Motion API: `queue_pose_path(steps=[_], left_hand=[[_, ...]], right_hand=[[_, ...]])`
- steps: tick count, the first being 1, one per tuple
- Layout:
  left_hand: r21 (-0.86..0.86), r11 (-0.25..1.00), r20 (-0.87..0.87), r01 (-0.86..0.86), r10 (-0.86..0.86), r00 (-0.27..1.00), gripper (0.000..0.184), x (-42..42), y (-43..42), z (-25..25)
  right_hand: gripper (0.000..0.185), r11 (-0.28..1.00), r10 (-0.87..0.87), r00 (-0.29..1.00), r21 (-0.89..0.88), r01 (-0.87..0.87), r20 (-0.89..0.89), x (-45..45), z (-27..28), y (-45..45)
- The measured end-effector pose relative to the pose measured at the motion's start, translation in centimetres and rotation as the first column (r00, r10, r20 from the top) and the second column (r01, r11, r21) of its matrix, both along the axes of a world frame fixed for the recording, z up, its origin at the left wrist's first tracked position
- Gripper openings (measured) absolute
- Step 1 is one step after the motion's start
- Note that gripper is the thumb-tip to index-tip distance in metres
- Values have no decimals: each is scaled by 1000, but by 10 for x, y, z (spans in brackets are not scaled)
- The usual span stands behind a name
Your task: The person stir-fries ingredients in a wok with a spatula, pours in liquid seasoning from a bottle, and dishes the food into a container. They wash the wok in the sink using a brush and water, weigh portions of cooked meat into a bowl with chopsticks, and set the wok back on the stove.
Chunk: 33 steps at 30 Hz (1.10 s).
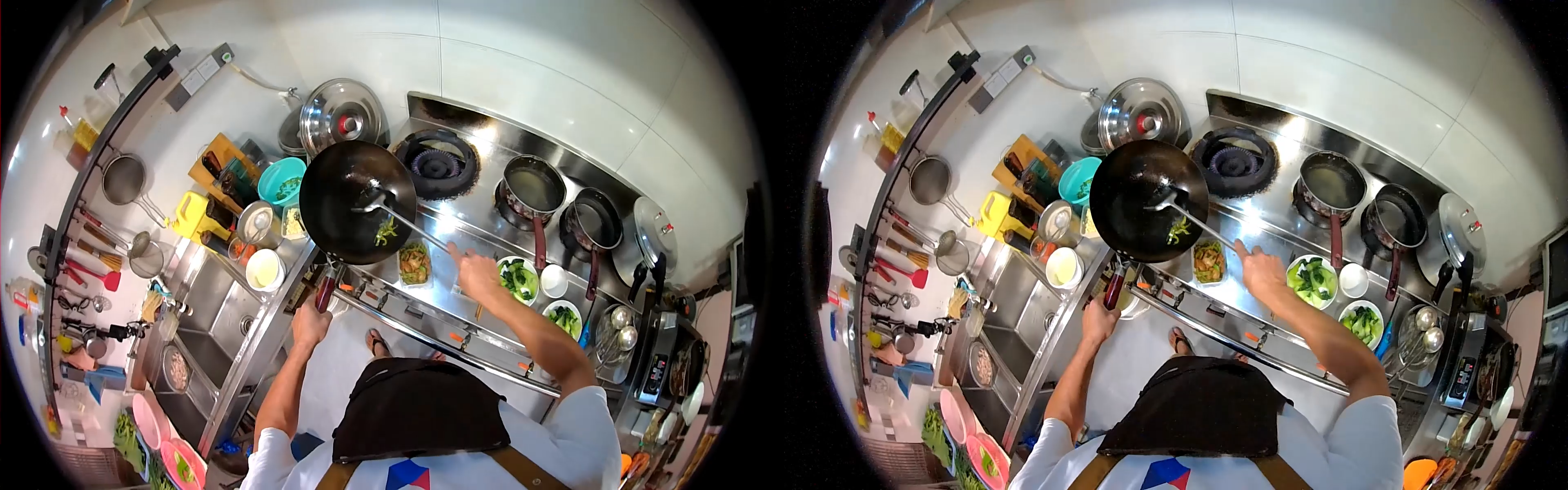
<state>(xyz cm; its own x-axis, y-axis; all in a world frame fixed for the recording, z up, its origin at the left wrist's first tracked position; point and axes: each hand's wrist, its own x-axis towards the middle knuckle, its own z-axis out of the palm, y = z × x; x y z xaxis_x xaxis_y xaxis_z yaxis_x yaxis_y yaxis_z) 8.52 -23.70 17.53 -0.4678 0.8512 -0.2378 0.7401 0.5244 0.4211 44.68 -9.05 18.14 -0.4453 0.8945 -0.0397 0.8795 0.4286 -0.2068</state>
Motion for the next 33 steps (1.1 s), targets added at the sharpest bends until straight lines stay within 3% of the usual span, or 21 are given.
queue_pose_path(steps=[6, 12, 18, 33], left_hand=[[16, 1000, -89, -23, 25, 996, 39, 8, -11, -11], [17, 997, -146, -77, 79, 986, 32, 36, -30, -33], [52, 994, -129, -99, 105, 986, 26, 64, -49, -56], [56, 986, -142, -160, 166, 976, 22, 79, -56, -78]], right_hand=[[61, 988, 148, 978, -73, -138, 149, 64, 27, 30], [54, 975, 222, 964, -64, -214, 148, 95, 33, 46], [50, 972, 215, 954, -138, -189, 210, 107, 42, 46], [46, 971, 226, 952, -124, -204, 207, 128, 41, 46]])
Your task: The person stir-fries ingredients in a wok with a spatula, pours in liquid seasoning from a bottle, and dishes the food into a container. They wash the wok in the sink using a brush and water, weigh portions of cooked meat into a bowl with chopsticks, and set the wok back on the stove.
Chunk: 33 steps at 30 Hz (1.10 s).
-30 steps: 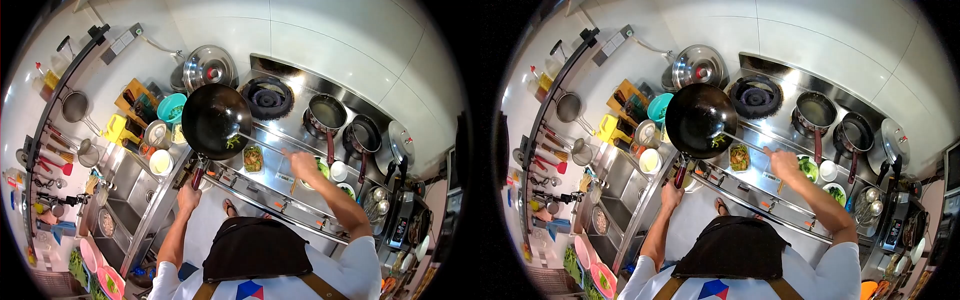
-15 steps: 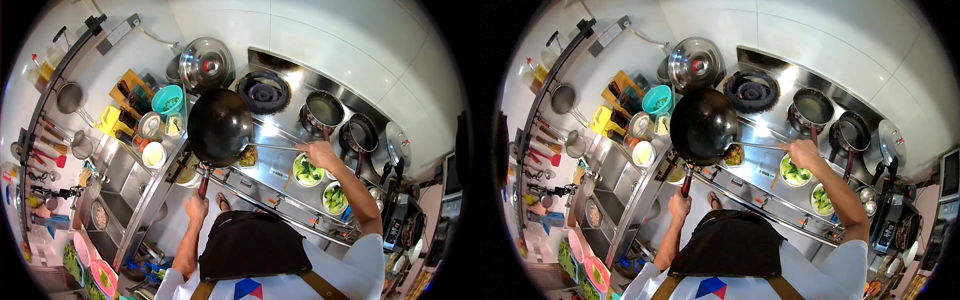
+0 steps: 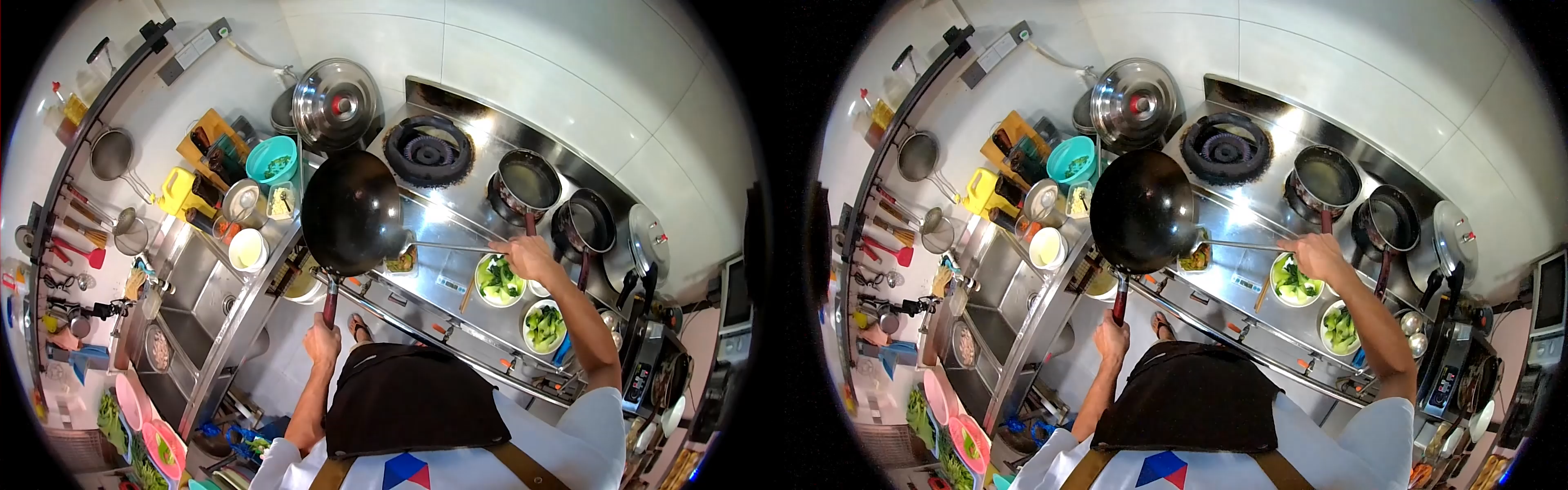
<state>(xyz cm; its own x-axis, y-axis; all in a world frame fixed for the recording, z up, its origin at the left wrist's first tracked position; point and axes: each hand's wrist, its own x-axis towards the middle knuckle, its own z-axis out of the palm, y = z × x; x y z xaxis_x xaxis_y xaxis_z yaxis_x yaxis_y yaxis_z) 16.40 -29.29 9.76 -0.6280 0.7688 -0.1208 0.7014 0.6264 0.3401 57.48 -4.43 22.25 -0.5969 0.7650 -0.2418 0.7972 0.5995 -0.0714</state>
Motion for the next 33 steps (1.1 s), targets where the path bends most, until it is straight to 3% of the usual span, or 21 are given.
queue_pose_path(steps=[6, 13, 18, 22, 28, 33], left_hand=[[-10, 1000, 3, -20, 21, 1000, 22, -4, -4, -6], [-23, 1000, 12, -18, 19, 1000, 24, -6, -2, 4], [-27, 1000, -25, -13, 13, 1000, 24, -8, -3, 8], [-10, 999, 10, -49, 50, 999, 23, -16, -7, 7], [23, 991, 72, -130, 128, 989, 23, -27, -20, 29], [109, 981, 263, -162, 129, 956, 21, -44, -36, 41]], right_hand=[[46, 998, -8, 996, 56, 13, -92, 5, -4, -9], [53, 1000, -12, 999, 27, 11, 32, -40, 1, -20], [54, 996, -22, 998, 87, 18, 54, -14, 11, -28], [49, 987, -38, 997, 156, 49, -73, 7, 9, -49], [50, 982, -115, 991, 142, 124, -71, 10, -3, -61], [41, 979, -187, 976, 62, 194, -114, 22, 0, -64]])
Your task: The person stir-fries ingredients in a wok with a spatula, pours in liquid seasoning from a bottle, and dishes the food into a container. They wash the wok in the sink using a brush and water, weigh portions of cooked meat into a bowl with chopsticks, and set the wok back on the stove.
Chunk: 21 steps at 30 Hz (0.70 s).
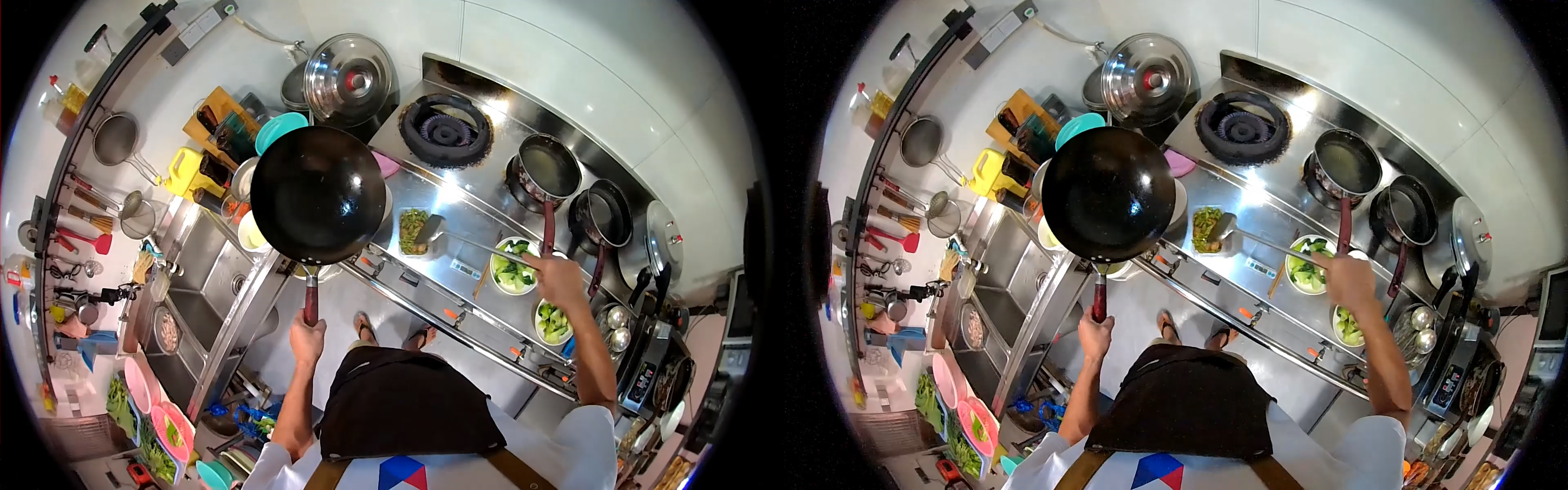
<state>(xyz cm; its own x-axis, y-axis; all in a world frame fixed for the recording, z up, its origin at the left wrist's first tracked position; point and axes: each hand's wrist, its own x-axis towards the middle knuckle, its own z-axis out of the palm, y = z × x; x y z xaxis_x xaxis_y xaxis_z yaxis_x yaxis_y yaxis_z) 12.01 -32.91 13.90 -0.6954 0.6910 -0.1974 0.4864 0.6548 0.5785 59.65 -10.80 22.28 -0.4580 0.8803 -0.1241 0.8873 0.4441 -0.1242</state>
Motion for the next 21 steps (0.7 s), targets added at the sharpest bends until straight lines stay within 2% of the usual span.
queue_pose_path(steps=[1, 4, 5, 6, 8, 10, 11, 12, 14, 16, 17, 18, 20, 21], left_hand=[[34, 999, 89, -21, 18, 996, 19, -7, -6, -3], [125, 985, 367, -118, 64, 928, 16, -19, -19, 4], [153, 975, 458, -159, 73, 886, 15, -23, -23, 11], [168, 971, 472, -173, 75, 879, 15, -29, -29, 12], [194, 960, 497, -202, 81, 864, 14, -45, -46, 15], [200, 953, 505, -226, 98, 858, 15, -62, -64, 27], [211, 949, 504, -233, 99, 858, 15, -74, -77, 28], [219, 946, 504, -239, 99, 858, 15, -87, -90, 29], [202, 947, 472, -249, 129, 872, 15, -113, -116, 32], [212, 937, 491, -277, 143, 860, 15, -136, -139, 40], [228, 931, 502, -285, 139, 854, 15, -148, -152, 39], [206, 933, 500, -295, 159, 852, 15, -159, -162, 43], [205, 926, 521, -317, 171, 836, 14, -182, -186, 41], [200, 928, 536, -315, 165, 828, 14, -192, -199, 41]], right_hand=[[38, 999, -3, 1000, -52, 3, 6, 3, 17, -3], [41, 953, -132, 928, -301, 22, -347, 25, 3, -11], [43, 893, -234, 899, -448, 48, -370, 33, -14, -15], [43, 814, -381, 889, -547, 193, -254, 14, 2, -31], [46, 703, -591, 670, -694, 156, -449, 7, -53, -62], [48, 739, -602, 651, -630, 236, -462, -32, -61, -103], [47, 790, -573, 635, -554, 262, -518, -45, -82, -125], [48, 841, -521, 662, -455, 291, -538, -67, -78, -146], [46, 852, -523, 658, -330, 406, -542, -106, -83, -187], [44, 901, -346, 627, -63, 428, -698, -145, -95, -220], [42, 889, -322, 603, -14, 457, -730, -157, -114, -232], [40, 859, -387, 574, -56, 508, -721, -179, -112, -246], [39, 802, -585, 688, -177, 571, -429, -197, -117, -252], [37, 848, -499, 702, -118, 517, -508, -199, -131, -257]])
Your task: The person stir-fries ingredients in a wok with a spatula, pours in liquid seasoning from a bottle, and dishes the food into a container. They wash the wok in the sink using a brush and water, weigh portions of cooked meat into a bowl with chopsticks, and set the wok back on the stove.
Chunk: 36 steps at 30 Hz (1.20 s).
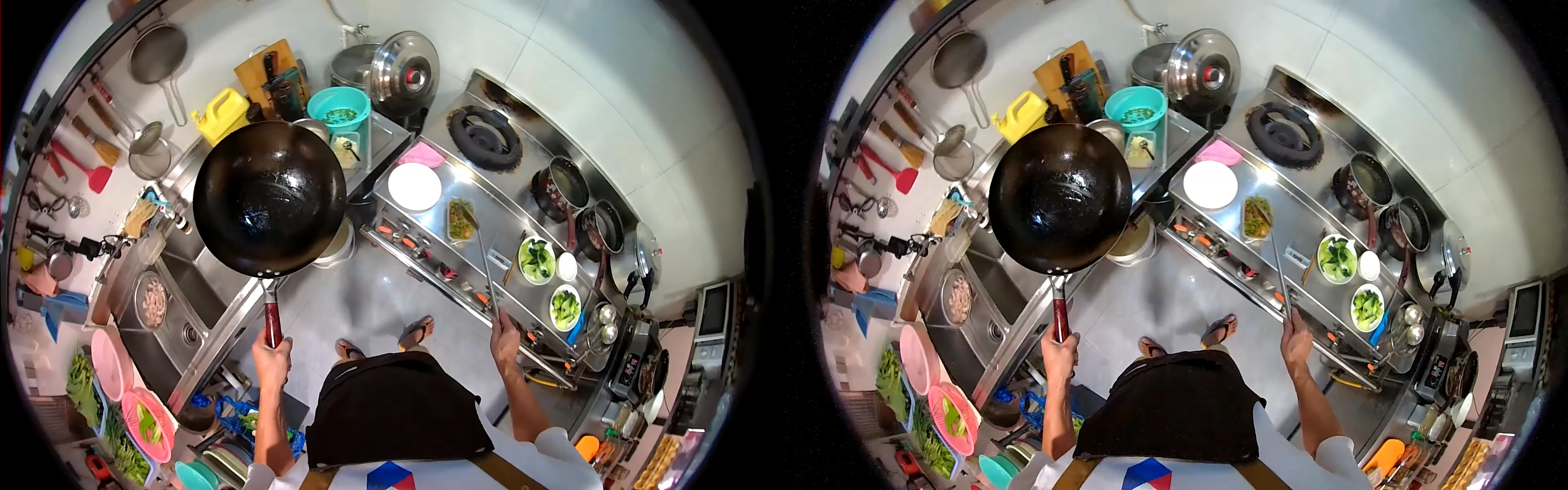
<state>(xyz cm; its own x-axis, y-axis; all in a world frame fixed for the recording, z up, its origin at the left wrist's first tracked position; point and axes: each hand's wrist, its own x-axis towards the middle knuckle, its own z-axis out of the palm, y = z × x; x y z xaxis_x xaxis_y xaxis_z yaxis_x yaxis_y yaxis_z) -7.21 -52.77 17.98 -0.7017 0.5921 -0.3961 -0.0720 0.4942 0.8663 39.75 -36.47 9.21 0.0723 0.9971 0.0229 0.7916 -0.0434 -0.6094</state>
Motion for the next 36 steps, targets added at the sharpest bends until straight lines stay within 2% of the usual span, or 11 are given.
queue_pose_path(steps=[4, 5, 7, 9, 10, 19, 25, 28, 31, 33, 36], left_hand=[[-29, 999, 94, 24, -21, 995, 14, -34, -45, 16], [-40, 999, 110, 24, -19, 994, 14, -44, -55, 24], [-5, 1000, 267, 22, -20, 963, 14, -64, -81, 21], [-2, 996, 429, 84, -75, 900, 14, -83, -99, 36], [17, 998, 506, 55, -55, 861, 14, -91, -106, 41], [12, 996, 845, -84, 35, 534, 25, -209, -92, 8], [-15, 999, 707, -32, 33, 707, 27, -319, 15, -115], [-211, 966, 564, -148, 244, 789, 23, -344, 69, -169], [-297, 948, 456, -111, 243, 856, 26, -364, 73, -213], [-539, 819, 189, 198, -111, 976, 28, -377, 49, -231], [-665, 743, 13, 77, -91, 996, 35, -379, 7, -275]], right_hand=[[38, 997, -72, 996, 5, 72, 53, -21, -10, -14], [39, 990, -67, 998, 127, 68, -10, -29, -18, -13], [38, 1000, 16, 979, 8, -14, -201, -50, -16, -3], [34, 966, -134, 794, -257, -28, -593, -109, 25, -6], [33, 971, -84, 686, -213, -105, -723, -127, 15, 0], [31, 760, 474, 636, -82, -645, -609, -314, 40, 43], [24, 457, 657, 514, -251, -853, -552, -439, 38, 64], [24, 358, 685, 497, -348, -866, -532, -493, 33, 81], [24, 268, 712, 502, -471, -840, -491, -535, 20, 106], [29, 237, 708, 525, -541, -807, -472, -558, 13, 117], [27, 179, 698, 535, -606, -775, -477, -586, -6, 131]])
